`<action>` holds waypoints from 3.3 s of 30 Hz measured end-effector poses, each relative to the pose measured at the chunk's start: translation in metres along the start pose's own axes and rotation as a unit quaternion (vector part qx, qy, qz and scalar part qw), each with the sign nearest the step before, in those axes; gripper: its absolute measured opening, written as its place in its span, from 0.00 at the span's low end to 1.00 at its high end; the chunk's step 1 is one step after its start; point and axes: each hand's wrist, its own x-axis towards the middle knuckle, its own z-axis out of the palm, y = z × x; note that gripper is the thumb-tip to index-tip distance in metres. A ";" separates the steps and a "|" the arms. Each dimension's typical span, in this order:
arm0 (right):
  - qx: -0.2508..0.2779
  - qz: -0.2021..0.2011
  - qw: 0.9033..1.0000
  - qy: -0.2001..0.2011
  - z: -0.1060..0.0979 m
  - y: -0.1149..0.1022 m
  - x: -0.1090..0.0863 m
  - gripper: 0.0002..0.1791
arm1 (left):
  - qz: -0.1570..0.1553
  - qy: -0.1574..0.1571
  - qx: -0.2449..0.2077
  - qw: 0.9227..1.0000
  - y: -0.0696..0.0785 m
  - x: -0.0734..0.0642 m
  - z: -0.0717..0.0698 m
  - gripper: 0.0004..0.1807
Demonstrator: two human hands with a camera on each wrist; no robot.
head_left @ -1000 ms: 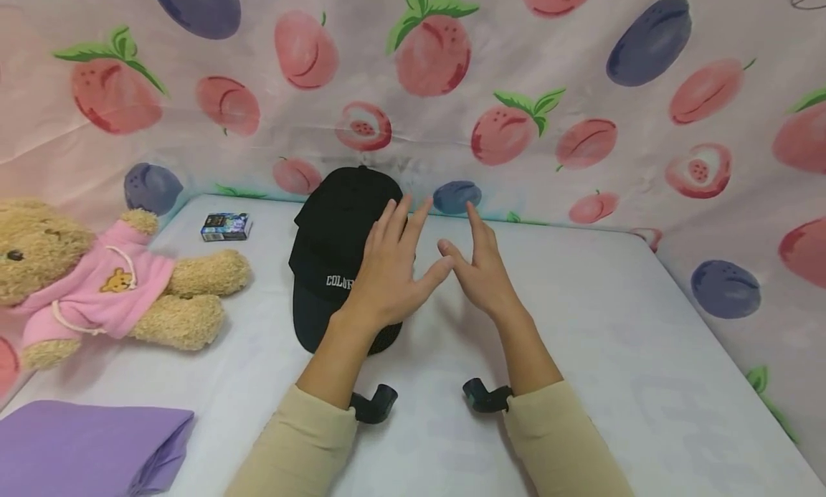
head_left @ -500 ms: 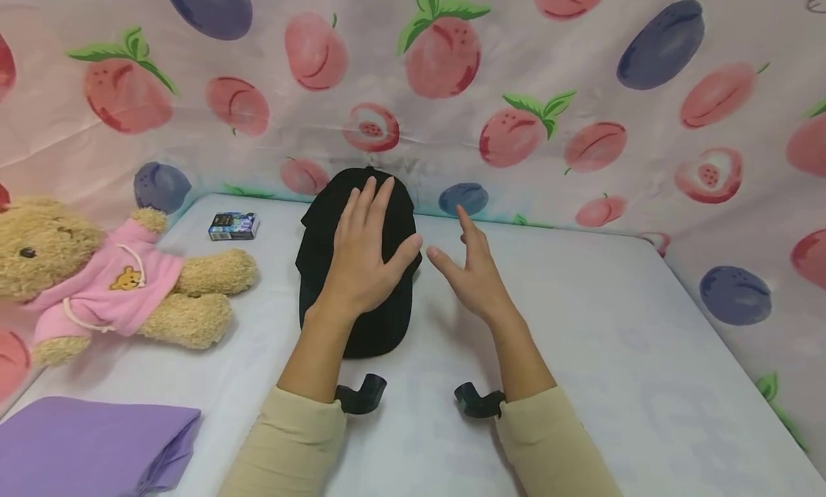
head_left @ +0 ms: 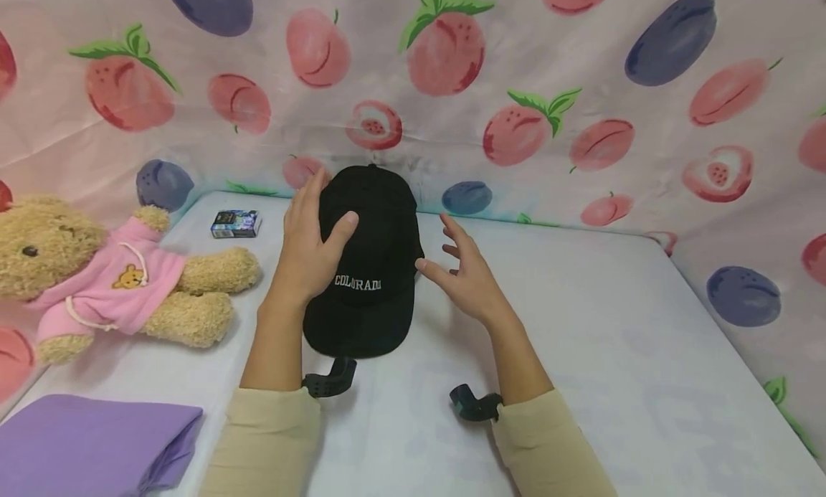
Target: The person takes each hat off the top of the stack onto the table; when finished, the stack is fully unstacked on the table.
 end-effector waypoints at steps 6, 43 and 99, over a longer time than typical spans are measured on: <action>0.018 0.005 1.000 -0.012 0.004 -0.003 0.000 0.47 | -0.062 -0.027 -0.028 0.997 -0.015 -0.001 -0.017 0.42; 0.147 0.088 0.985 -0.025 0.036 0.016 0.000 0.40 | -0.262 -0.198 -0.072 0.942 -0.055 -0.015 -0.031 0.43; 0.095 0.088 0.991 0.015 0.013 -0.001 0.000 0.35 | -0.226 -0.212 -0.051 0.949 -0.010 -0.006 -0.034 0.42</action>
